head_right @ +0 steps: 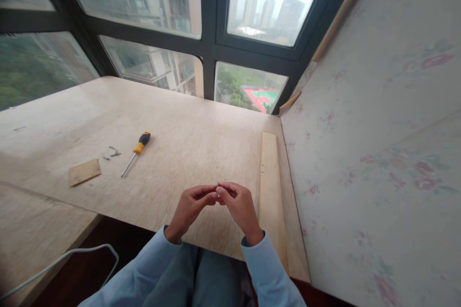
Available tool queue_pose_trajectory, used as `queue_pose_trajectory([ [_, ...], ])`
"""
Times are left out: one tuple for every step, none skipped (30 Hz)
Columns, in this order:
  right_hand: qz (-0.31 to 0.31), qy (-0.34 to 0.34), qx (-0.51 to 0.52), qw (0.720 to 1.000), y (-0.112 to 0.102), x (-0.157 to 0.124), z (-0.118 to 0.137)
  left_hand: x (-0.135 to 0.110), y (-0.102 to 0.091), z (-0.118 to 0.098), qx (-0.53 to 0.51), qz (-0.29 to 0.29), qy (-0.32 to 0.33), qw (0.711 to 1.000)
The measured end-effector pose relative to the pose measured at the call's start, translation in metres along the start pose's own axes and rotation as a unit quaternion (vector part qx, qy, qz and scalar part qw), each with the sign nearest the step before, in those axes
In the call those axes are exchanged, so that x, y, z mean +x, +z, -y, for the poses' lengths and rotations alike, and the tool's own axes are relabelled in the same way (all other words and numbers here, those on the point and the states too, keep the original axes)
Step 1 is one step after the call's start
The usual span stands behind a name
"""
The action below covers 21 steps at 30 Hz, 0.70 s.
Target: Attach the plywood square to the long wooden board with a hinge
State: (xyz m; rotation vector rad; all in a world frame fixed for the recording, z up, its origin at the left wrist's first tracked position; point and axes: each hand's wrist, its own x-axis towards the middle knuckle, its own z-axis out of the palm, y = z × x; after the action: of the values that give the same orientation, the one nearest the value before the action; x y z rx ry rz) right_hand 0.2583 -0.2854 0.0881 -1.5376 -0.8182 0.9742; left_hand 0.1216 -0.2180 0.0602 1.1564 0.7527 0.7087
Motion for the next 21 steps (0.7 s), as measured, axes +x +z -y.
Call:
queue_pose_trajectory([
  [0.004, -0.001, -0.011, 1.000, 0.002, 0.001, 0.001, 0.000, -0.002, 0.000, -0.008, 0.006, -0.006, 1.000],
  [0.008, -0.004, -0.023, 1.000, 0.003, 0.002, 0.003, 0.000, -0.005, 0.000, -0.017, 0.010, -0.012, 1.000],
  [0.012, -0.008, -0.037, 0.999, 0.005, 0.003, 0.004, 0.000, -0.007, 0.001, -0.028, 0.013, -0.020, 0.999],
  [0.014, -0.013, -0.052, 0.998, 0.007, 0.004, 0.006, 0.000, -0.010, 0.002, -0.038, 0.012, -0.028, 0.999],
  [0.016, -0.019, -0.068, 0.997, 0.010, 0.005, 0.007, 0.001, -0.013, 0.003, -0.047, 0.010, -0.036, 0.998],
  [0.019, -0.023, -0.084, 0.996, 0.012, 0.006, 0.009, 0.003, -0.015, 0.004, -0.056, 0.005, -0.043, 0.997],
  [0.023, -0.027, -0.099, 0.994, 0.014, 0.008, 0.010, 0.004, -0.018, 0.005, -0.065, 0.000, -0.047, 0.997],
  [0.028, -0.029, -0.113, 0.993, 0.017, 0.009, 0.011, 0.006, -0.020, 0.007, -0.071, -0.005, -0.048, 0.996],
  [0.032, -0.030, -0.124, 0.991, 0.019, 0.012, 0.012, 0.007, -0.022, 0.008, -0.075, -0.010, -0.047, 0.996],
  [0.034, -0.029, -0.135, 0.990, 0.021, 0.014, 0.012, 0.009, -0.024, 0.009, -0.079, -0.014, -0.045, 0.996],
  [0.033, -0.026, -0.145, 0.989, 0.023, 0.017, 0.012, 0.010, -0.026, 0.011, -0.084, -0.015, -0.042, 0.995],
  [0.031, -0.022, -0.154, 0.987, 0.025, 0.019, 0.011, 0.011, -0.027, 0.012, -0.090, -0.014, -0.040, 0.995],
  [0.030, -0.015, -0.164, 0.986, 0.027, 0.021, 0.009, 0.011, -0.028, 0.013, -0.099, -0.013, -0.039, 0.994],
  [0.033, -0.007, -0.171, 0.985, 0.028, 0.022, 0.007, 0.010, -0.029, 0.015, -0.109, -0.011, -0.039, 0.993],
  [0.042, -0.001, -0.176, 0.984, 0.030, 0.023, 0.004, 0.010, -0.030, 0.016, -0.118, -0.009, -0.042, 0.992],
  [0.054, 0.003, -0.178, 0.982, 0.030, 0.022, 0.000, 0.009, -0.030, 0.017, -0.128, -0.008, -0.047, 0.991],
  [0.067, 0.001, -0.181, 0.981, 0.031, 0.021, -0.003, 0.008, -0.031, 0.018, -0.137, -0.008, -0.052, 0.989],
  [0.077, -0.006, -0.184, 0.980, 0.031, 0.019, -0.007, 0.007, -0.031, 0.019, -0.147, -0.006, -0.058, 0.987],
  [0.081, -0.017, -0.188, 0.979, 0.030, 0.017, -0.010, 0.007, -0.031, 0.020, -0.156, -0.003, -0.066, 0.986],
  [0.079, -0.031, -0.195, 0.977, 0.028, 0.014, -0.013, 0.006, -0.032, 0.021, -0.164, 0.003, -0.075, 0.983],
  [0.075, -0.049, -0.203, 0.975, 0.026, 0.012, -0.015, 0.006, -0.032, 0.022, -0.171, 0.012, -0.086, 0.981],
])
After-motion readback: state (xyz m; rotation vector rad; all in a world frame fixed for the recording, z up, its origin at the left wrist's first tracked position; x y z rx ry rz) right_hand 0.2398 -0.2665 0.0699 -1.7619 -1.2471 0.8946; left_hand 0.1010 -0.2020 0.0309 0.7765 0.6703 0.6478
